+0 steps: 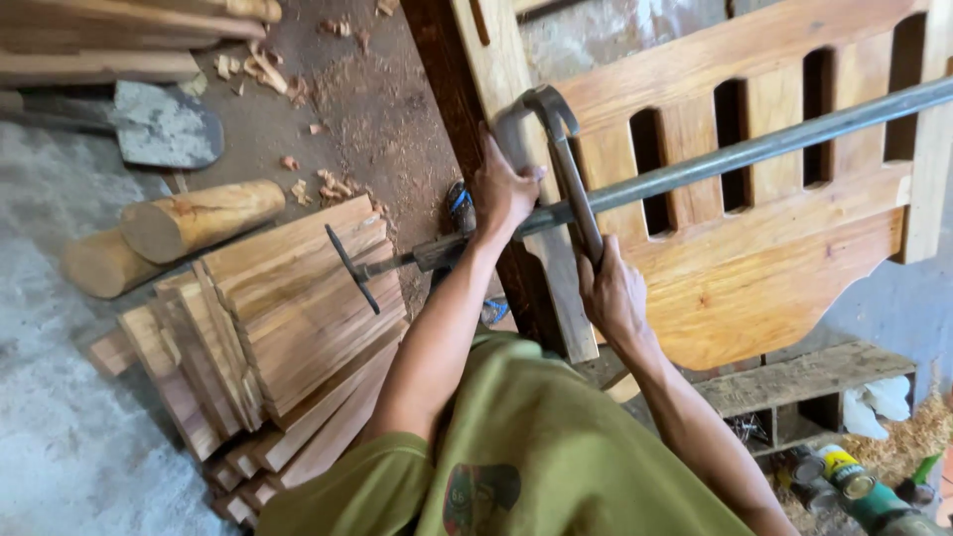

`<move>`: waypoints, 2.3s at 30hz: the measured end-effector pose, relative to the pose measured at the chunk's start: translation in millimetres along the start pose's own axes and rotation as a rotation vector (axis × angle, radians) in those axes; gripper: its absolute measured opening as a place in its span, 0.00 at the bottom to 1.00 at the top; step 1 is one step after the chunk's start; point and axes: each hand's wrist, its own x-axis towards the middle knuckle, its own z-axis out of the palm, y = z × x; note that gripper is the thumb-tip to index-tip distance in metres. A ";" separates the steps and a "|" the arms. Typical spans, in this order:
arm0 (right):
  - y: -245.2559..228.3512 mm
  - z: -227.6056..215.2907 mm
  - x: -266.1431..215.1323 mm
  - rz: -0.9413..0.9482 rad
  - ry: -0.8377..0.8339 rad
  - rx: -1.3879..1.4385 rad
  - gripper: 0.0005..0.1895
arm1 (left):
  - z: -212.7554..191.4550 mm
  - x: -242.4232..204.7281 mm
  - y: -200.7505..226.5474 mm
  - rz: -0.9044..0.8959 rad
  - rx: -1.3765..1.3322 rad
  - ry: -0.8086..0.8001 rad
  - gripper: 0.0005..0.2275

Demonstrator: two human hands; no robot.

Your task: The person hammers nails into a wooden chair backrest using a hammer. They repeatedly pick nails from a container and drive them into the wood. The person also uses a chisel to carve a small piece of wood and applies a reddish substance to it.

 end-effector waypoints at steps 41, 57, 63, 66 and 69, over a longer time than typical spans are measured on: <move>6.4 -9.1 3.8 -0.034 0.010 -0.044 0.16 | 14.1 25.7 -18.8 0.060 0.093 0.045 0.43; 19.2 1.9 -26.7 -0.083 0.171 0.192 0.15 | -0.4 13.1 -13.9 0.066 0.048 0.008 0.44; 119.3 48.9 -117.0 -0.054 0.757 0.293 0.17 | -1.9 19.4 -13.8 0.557 0.500 0.177 0.53; 186.3 90.1 -185.7 0.212 0.869 0.321 0.15 | -12.1 20.7 -6.8 0.464 0.772 0.094 0.47; 237.6 145.9 -291.9 0.437 0.827 0.113 0.15 | -16.6 11.0 3.6 0.563 0.987 0.099 0.46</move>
